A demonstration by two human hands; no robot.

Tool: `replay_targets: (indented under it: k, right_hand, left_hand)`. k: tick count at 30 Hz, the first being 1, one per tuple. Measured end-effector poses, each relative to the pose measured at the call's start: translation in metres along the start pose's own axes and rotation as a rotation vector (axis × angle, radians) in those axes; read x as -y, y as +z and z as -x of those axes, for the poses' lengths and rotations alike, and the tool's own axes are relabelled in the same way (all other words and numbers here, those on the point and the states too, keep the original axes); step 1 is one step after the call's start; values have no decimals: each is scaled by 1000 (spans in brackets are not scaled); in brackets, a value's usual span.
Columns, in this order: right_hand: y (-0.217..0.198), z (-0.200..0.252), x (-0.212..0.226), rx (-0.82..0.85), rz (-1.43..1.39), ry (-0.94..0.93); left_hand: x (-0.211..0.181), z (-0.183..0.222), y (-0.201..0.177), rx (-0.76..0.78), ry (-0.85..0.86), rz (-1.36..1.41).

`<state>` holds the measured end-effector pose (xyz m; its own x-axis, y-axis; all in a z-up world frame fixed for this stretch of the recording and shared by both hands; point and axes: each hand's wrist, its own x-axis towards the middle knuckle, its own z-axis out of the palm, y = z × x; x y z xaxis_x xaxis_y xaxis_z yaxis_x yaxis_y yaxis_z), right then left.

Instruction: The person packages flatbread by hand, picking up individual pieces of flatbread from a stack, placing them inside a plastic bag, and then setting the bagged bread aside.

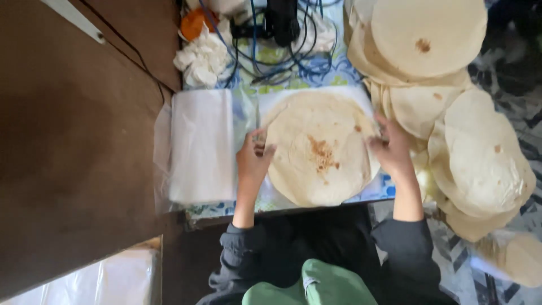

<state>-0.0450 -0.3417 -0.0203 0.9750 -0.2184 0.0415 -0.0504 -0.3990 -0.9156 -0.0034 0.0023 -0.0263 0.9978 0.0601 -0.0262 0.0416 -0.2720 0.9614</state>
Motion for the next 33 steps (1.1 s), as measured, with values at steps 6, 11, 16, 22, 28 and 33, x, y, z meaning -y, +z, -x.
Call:
replay_targets:
  k: [6, 11, 16, 22, 28, 33]
  right_hand:
    - [15, -9, 23, -227, 39, -49]
    - [23, -18, 15, -281, 128, -104]
    - [25, -17, 18, -286, 215, -79]
    - [39, 4, 85, -420, 750, -327]
    - [57, 16, 66, -183, 798, -412]
    - [62, 18, 82, -131, 849, -381]
  left_hand:
    - [-16, 1, 6, -75, 49, -45]
    - [-23, 4, -1, -97, 99, -36]
    - [-26, 9, -6, -87, 90, -222]
    - [-41, 42, -25, -201, 229, -375]
    - [-3, 59, -72, -580, 278, -888]
    - [13, 56, -73, -586, 178, -954]
